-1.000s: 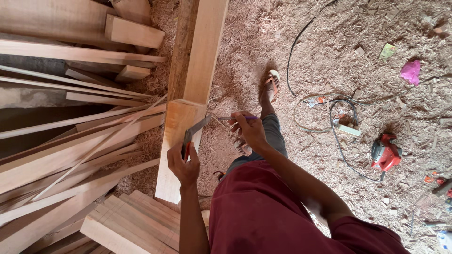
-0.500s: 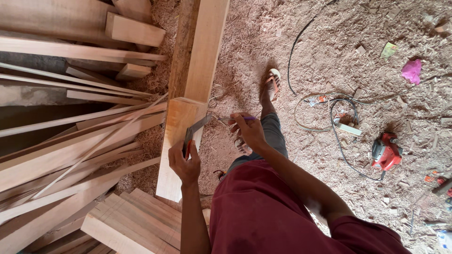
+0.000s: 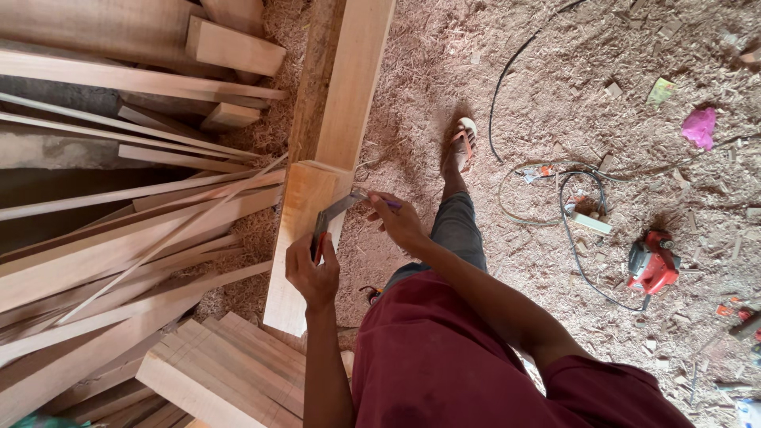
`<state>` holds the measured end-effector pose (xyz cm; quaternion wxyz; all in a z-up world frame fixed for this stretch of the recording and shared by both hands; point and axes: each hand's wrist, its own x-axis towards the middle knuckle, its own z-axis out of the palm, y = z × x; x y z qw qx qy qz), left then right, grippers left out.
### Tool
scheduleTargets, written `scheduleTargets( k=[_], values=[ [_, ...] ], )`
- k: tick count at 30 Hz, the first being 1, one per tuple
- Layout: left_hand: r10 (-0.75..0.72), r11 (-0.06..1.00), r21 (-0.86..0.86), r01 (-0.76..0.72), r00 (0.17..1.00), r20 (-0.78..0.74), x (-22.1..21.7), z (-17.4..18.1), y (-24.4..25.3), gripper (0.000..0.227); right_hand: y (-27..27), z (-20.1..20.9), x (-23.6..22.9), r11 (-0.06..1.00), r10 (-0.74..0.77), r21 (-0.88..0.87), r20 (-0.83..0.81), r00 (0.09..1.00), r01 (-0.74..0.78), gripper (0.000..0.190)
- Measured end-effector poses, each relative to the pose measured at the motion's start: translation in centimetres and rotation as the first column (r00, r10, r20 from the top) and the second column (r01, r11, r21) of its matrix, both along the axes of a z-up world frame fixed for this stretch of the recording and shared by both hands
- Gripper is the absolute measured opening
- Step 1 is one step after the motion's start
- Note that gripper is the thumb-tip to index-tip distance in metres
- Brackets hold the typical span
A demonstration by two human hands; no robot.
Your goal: The person uses a try square and a purple pen to mark lines on several wooden planks in a workshop. They measure and mark each plank individually, then stack the marked pieces.
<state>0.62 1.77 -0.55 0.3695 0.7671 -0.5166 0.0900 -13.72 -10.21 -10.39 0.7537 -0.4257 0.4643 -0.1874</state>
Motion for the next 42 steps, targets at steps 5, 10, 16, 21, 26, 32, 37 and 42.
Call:
scheduleTargets(
  k=[5, 10, 16, 21, 26, 32, 37, 42],
  values=[
    [0.005, 1.000, 0.011, -0.005, 1.000, -0.010, -0.2, 1.0, -0.3, 0.023, 0.0, 0.5, 0.4, 1.000, 0.019, 0.001, 0.007, 1.000, -0.019, 0.053],
    [0.017, 1.000, 0.023, -0.018, 0.999, 0.039, -0.3, 1.5, -0.4, 0.023, 0.3, 1.5, 0.7, 0.998, 0.026, -0.055, 0.024, 0.999, -0.024, 0.048],
    [0.015, 0.999, 0.037, -0.016, 0.999, 0.037, -0.3, 1.7, -0.5, 0.021, -0.9, 4.8, -1.2, 0.998, -0.009, 0.054, 0.416, 0.910, -0.015, 0.047],
    [0.021, 0.999, 0.048, -0.022, 1.000, 0.016, -0.2, 1.6, -0.1, 0.020, -2.6, 6.9, -2.6, 0.993, -0.105, 0.100, 0.431, 0.896, 0.069, 0.040],
    [0.053, 0.994, 0.095, -0.052, 0.999, -0.010, -0.1, 1.3, 0.6, 0.023, -2.1, 6.9, -5.8, 0.993, -0.117, 0.058, 0.244, 0.963, 0.106, 0.039],
    [0.123, 0.982, 0.144, -0.122, 0.992, 0.003, 0.0, 1.6, 2.9, 0.021, -0.9, 4.2, -11.0, 0.988, -0.122, 0.110, 0.127, 0.984, 0.108, 0.037],
    [0.265, 0.951, 0.171, -0.259, 0.964, -0.013, -2.2, 0.0, 6.1, 0.012, -1.4, 3.0, -15.2, 0.993, 0.104, -0.053, -0.009, 0.995, -0.104, 0.036],
    [0.523, 0.715, 0.637, -0.289, 0.825, -0.212, -9.7, -4.4, 8.0, 0.021, -3.3, 4.2, -19.7, 0.926, 0.274, -0.245, -0.081, 0.958, -0.286, 0.036]
  ],
)
